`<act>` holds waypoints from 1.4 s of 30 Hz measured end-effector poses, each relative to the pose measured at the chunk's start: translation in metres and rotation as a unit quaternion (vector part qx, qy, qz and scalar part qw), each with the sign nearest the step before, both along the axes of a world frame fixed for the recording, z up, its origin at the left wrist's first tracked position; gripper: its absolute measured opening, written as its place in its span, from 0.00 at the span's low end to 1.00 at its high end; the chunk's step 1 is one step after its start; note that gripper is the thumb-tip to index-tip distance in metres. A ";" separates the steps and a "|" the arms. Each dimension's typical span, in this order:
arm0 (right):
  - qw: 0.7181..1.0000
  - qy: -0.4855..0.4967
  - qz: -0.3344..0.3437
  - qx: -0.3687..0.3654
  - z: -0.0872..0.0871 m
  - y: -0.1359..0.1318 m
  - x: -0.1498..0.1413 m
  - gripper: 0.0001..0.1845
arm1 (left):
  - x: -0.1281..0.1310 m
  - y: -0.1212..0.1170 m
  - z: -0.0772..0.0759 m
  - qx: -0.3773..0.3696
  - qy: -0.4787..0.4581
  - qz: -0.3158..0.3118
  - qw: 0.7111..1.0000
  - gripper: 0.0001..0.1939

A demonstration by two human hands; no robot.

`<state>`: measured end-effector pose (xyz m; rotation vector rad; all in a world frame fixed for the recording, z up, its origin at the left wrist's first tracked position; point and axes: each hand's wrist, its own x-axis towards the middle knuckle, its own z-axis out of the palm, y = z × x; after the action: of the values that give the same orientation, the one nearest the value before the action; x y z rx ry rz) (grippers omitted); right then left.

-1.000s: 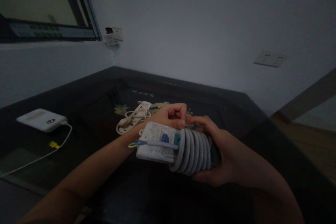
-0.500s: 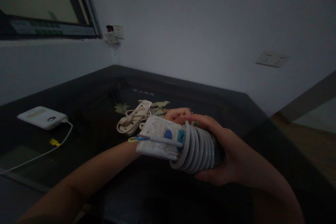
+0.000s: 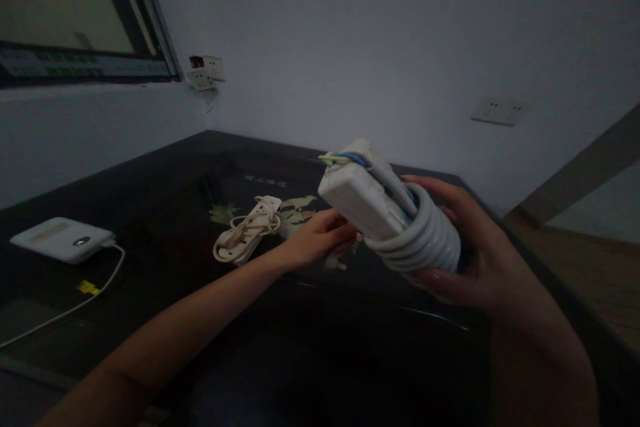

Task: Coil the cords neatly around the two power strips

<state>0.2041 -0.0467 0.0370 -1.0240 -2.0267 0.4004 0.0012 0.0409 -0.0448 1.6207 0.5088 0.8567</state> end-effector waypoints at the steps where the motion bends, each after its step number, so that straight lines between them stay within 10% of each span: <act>1: 0.999 -0.008 -0.030 0.020 0.001 0.001 0.002 0.39 | 0.001 0.000 0.002 -0.005 -0.008 -0.022 1.000 0.11; 7: 0.983 -0.054 -0.168 0.055 0.002 0.013 0.017 0.36 | -0.003 0.005 0.014 -0.001 0.049 -0.059 0.997 0.13; 14: 0.962 -0.096 -0.247 0.059 -0.009 0.030 0.025 0.37 | -0.014 -0.007 0.033 0.201 0.128 0.049 0.970 0.27; 20: 0.926 -0.214 -0.311 0.003 -0.018 0.036 0.017 0.39 | -0.013 -0.026 0.048 0.340 0.211 0.088 0.912 0.09; 27: 0.892 -0.310 -0.329 -0.006 -0.018 0.030 0.007 0.38 | -0.022 -0.022 0.052 0.265 0.212 0.007 0.941 0.25; 30: 0.877 -0.347 -0.332 -0.001 -0.019 0.029 0.005 0.38 | -0.023 -0.016 0.049 0.264 0.201 -0.007 0.943 0.18; 42: 0.870 -0.386 -0.305 0.034 -0.034 0.031 -0.029 0.38 | -0.017 0.006 0.034 0.260 0.146 0.206 0.932 0.13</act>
<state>0.1752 -0.0162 0.0025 -1.9026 -2.1731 -0.4998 -0.0154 0.0471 -0.0111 2.1899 0.9119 1.1325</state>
